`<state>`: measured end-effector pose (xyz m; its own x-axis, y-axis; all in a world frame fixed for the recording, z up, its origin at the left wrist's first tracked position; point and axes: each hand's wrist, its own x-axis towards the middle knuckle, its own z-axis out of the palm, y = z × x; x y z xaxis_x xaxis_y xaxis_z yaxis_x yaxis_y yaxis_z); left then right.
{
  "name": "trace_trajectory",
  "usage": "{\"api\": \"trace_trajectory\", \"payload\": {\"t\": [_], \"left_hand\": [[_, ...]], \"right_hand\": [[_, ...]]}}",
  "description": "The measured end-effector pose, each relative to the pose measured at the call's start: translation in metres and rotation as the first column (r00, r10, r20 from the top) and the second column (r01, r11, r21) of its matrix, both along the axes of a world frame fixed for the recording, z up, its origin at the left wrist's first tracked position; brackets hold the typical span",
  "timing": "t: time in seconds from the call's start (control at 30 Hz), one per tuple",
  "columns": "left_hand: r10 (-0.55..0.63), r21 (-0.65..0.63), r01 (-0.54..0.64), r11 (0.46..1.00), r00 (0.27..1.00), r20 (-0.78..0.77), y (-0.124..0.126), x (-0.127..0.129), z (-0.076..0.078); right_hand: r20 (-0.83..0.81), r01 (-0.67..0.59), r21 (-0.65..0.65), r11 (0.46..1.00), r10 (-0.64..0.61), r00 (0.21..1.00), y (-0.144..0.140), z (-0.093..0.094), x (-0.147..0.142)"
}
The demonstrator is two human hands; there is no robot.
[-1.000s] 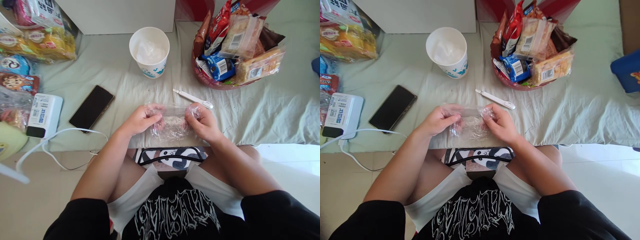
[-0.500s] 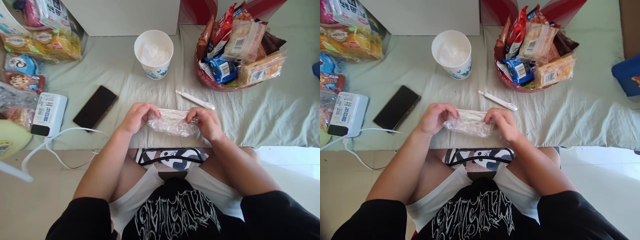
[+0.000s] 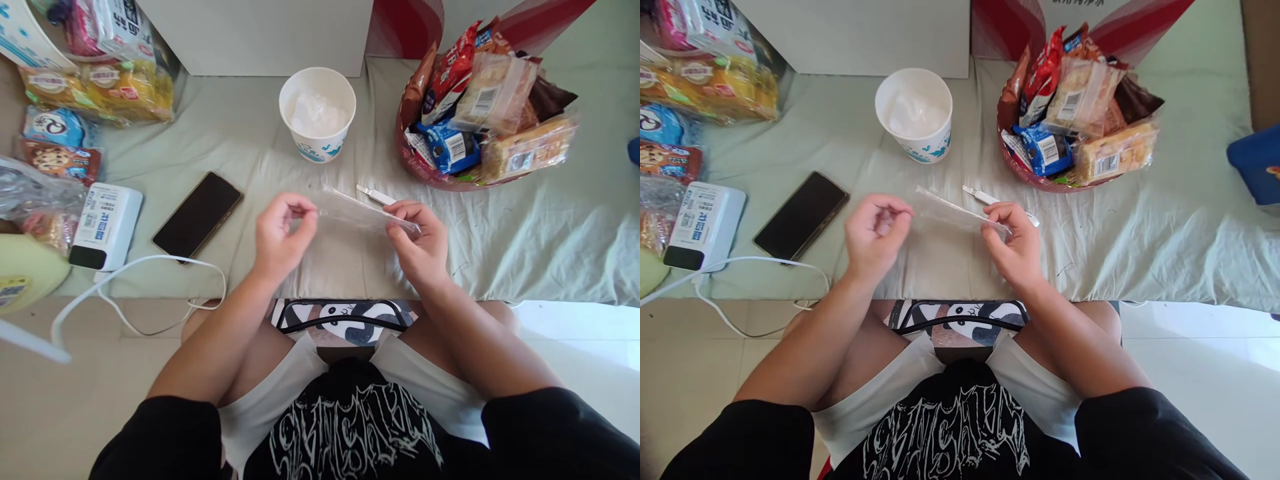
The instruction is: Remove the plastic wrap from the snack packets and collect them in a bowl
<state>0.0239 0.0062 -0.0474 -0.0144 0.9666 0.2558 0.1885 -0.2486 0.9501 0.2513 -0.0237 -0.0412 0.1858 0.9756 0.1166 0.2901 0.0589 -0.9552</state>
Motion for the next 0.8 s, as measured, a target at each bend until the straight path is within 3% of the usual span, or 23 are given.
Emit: {"api": "trace_trajectory", "payload": {"t": [0.07, 0.13, 0.2, 0.27, 0.33, 0.4, 0.47, 0.53, 0.63, 0.7, 0.8], "left_hand": [[-0.189, -0.052, 0.186, 0.981, 0.981, -0.049, -0.013, 0.011, 0.0], [-0.314, -0.119, 0.312, 0.943, 0.95, 0.003, -0.022, 0.02, 0.0], [-0.404, -0.192, 0.418, 0.888, 0.908, 0.107, -0.025, 0.024, -0.001], [-0.451, -0.251, 0.491, 0.834, 0.869, 0.203, -0.024, 0.025, -0.001], [-0.427, -0.296, 0.488, 0.821, 0.869, 0.249, -0.02, 0.024, 0.0], [-0.376, -0.324, 0.45, 0.832, 0.887, 0.268, -0.016, 0.023, 0.0], [-0.349, -0.336, 0.444, 0.831, 0.886, 0.305, -0.014, 0.022, -0.002], [-0.362, -0.345, 0.481, 0.806, 0.861, 0.356, -0.011, 0.021, -0.005], [-0.366, -0.354, 0.516, 0.78, 0.836, 0.409, -0.007, 0.022, -0.008], [-0.312, -0.352, 0.479, 0.804, 0.845, 0.435, -0.001, 0.023, -0.007], [-0.192, -0.358, 0.357, 0.863, 0.887, 0.42, 0.008, 0.022, -0.001]], "right_hand": [[0.007, -0.075, 0.038, 0.996, 0.075, 0.997, -0.007, 0.003, -0.005], [-0.073, -0.245, 0.024, 0.969, 0.246, 0.967, -0.013, 0.004, -0.011], [-0.197, -0.421, 0.017, 0.907, 0.416, 0.888, -0.017, 0.004, -0.014], [-0.267, -0.501, 0.008, 0.866, 0.484, 0.833, -0.018, 0.002, -0.016], [-0.251, -0.44, -0.026, 0.897, 0.42, 0.872, -0.016, -0.003, -0.016], [-0.187, -0.278, -0.029, 0.96, 0.268, 0.945, -0.013, -0.006, -0.016], [-0.14, -0.142, 0.002, 0.99, 0.141, 0.98, -0.009, -0.008, -0.015], [-0.115, -0.157, -0.016, 0.988, 0.154, 0.981, -0.006, -0.006, -0.012], [-0.08, -0.276, -0.147, 0.95, 0.267, 0.96, -0.006, 0.0, -0.007], [-0.027, -0.257, -0.172, 0.951, 0.256, 0.966, -0.005, 0.005, -0.003], [0.119, -0.183, -0.095, 0.978, 0.194, 0.974, 0.008, 0.021, 0.001]]}}
